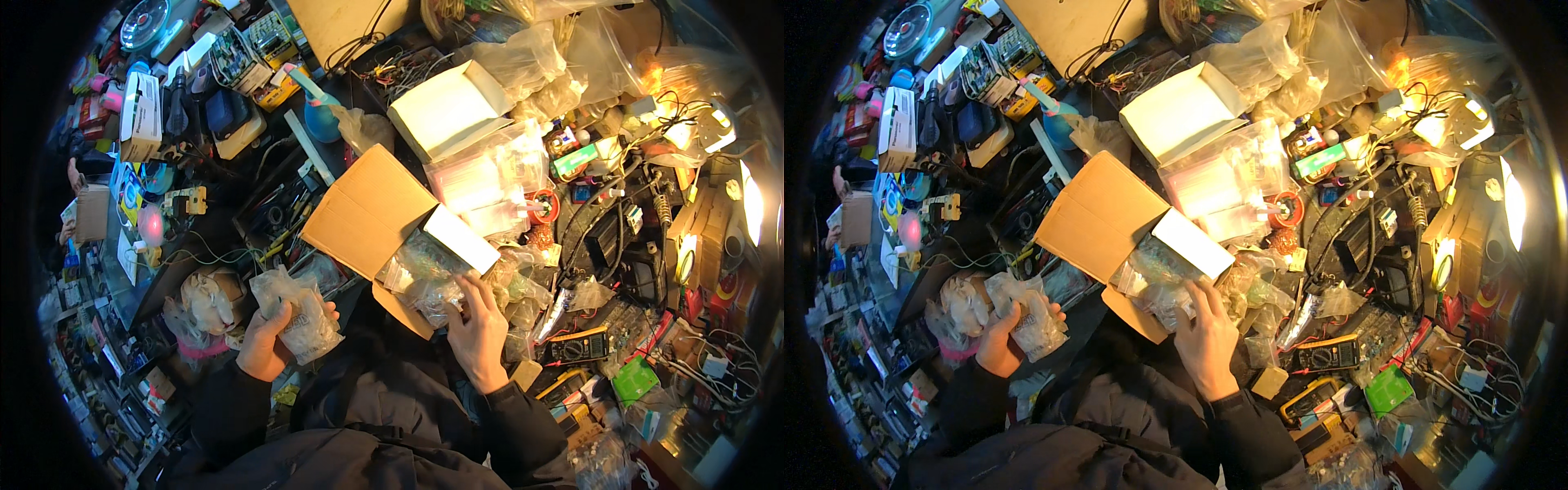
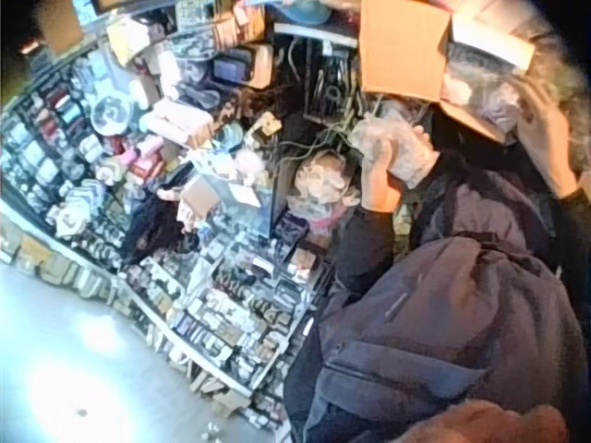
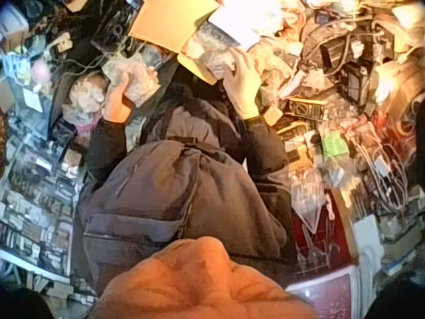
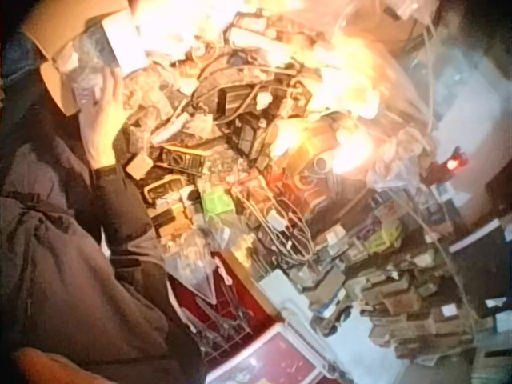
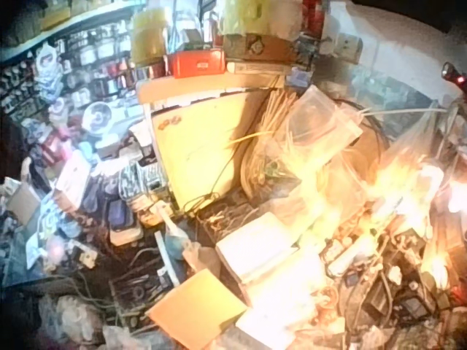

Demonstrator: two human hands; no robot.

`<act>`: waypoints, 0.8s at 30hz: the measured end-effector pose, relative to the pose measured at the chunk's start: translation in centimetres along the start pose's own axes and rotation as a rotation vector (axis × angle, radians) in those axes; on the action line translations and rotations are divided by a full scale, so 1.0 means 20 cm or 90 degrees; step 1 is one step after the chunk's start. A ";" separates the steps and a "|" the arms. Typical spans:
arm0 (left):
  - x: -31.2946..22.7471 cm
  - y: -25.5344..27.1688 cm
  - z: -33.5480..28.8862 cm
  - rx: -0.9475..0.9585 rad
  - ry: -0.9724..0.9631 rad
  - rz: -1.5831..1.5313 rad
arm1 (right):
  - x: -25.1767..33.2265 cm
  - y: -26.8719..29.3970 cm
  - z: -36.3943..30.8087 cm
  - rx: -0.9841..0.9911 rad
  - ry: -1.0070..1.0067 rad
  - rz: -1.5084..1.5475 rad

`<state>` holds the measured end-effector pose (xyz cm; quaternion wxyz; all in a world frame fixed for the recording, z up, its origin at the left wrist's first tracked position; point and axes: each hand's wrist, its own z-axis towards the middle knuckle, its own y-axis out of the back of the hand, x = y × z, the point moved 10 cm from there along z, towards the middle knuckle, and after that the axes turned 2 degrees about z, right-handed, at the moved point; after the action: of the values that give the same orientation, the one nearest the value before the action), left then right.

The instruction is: The person sorts through small electronic components and packaging on a cluttered workbench. They open a pink box, remove bubble-wrapped items, and place them into a clear plastic bag. The person then retrieves a white plastic tray from a shelf and returns to the workbench to continue handling the components.

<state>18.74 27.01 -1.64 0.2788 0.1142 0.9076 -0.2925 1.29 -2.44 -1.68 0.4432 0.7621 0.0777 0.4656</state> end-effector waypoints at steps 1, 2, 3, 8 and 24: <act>-0.01 -0.01 0.00 0.005 0.005 0.005 | 0.01 -0.03 0.04 -0.012 0.005 -0.047; -0.02 -0.02 0.01 0.013 0.000 0.014 | 0.03 -0.07 0.09 -0.024 0.011 -0.090; -0.04 -0.03 0.02 0.021 -0.007 0.021 | 0.06 -0.09 0.13 -0.044 0.025 -0.124; -0.05 -0.08 0.04 0.052 0.002 0.045 | -0.02 -0.18 0.22 0.017 -0.103 -0.132; 0.02 -0.01 0.11 0.035 0.034 -0.002 | -0.25 0.15 0.24 0.030 -0.230 0.452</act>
<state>19.39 25.57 -3.30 0.2506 0.1286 0.9065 -0.3146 1.39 -9.70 -3.44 0.2438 0.8210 -0.2589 0.4466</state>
